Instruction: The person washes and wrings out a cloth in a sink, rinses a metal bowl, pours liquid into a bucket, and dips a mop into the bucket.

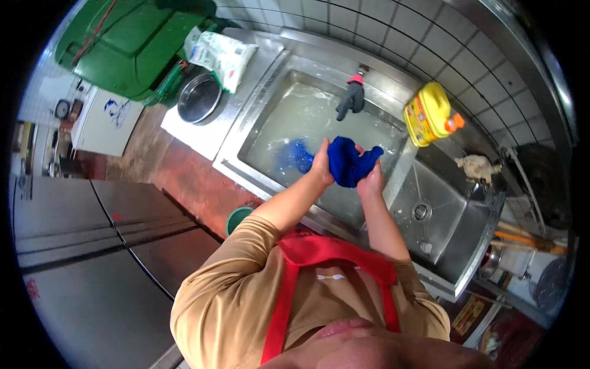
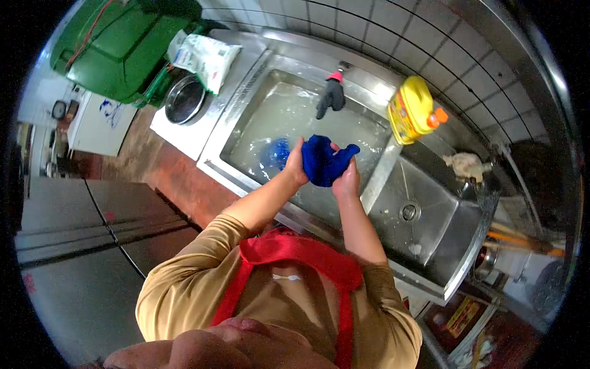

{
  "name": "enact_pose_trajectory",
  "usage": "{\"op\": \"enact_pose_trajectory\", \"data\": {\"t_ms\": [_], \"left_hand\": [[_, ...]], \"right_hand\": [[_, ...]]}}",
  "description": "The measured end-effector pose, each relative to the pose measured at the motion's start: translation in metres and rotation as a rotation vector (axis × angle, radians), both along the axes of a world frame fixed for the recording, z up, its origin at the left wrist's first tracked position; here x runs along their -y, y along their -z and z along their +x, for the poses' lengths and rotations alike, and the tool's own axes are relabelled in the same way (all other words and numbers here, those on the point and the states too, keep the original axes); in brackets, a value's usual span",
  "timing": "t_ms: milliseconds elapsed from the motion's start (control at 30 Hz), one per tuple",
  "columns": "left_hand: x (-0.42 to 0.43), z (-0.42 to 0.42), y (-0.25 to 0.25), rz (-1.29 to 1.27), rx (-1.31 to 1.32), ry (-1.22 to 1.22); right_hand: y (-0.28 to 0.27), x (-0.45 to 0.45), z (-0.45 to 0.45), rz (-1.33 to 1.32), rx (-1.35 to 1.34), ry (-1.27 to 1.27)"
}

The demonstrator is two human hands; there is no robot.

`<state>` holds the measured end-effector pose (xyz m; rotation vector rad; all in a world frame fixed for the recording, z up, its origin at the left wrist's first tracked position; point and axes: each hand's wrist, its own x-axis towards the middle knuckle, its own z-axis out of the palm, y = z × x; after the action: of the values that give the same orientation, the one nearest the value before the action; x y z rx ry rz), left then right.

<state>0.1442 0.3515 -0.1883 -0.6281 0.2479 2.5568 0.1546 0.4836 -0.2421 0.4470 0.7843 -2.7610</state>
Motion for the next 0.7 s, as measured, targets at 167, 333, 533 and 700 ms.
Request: {"op": "enact_pose_trajectory", "data": {"t_ms": [167, 333, 533, 700], "left_hand": [[0.024, 0.002, 0.067, 0.353, -0.277, 0.16], [0.008, 0.014, 0.004, -0.338, -0.161, -0.112], [0.063, -0.012, 0.016, -0.288, -0.098, 0.018], [0.03, 0.01, 0.014, -0.412, 0.006, -0.047]], "right_hand": [[-0.024, 0.053, 0.022, 1.431, -0.7, -0.007], [-0.005, 0.042, -0.044, 1.107, -0.211, -0.081], [-0.053, 0.098, 0.017, 1.266, -0.505, -0.076], [-0.002, 0.072, -0.051, 1.068, -0.111, -0.222]]}}
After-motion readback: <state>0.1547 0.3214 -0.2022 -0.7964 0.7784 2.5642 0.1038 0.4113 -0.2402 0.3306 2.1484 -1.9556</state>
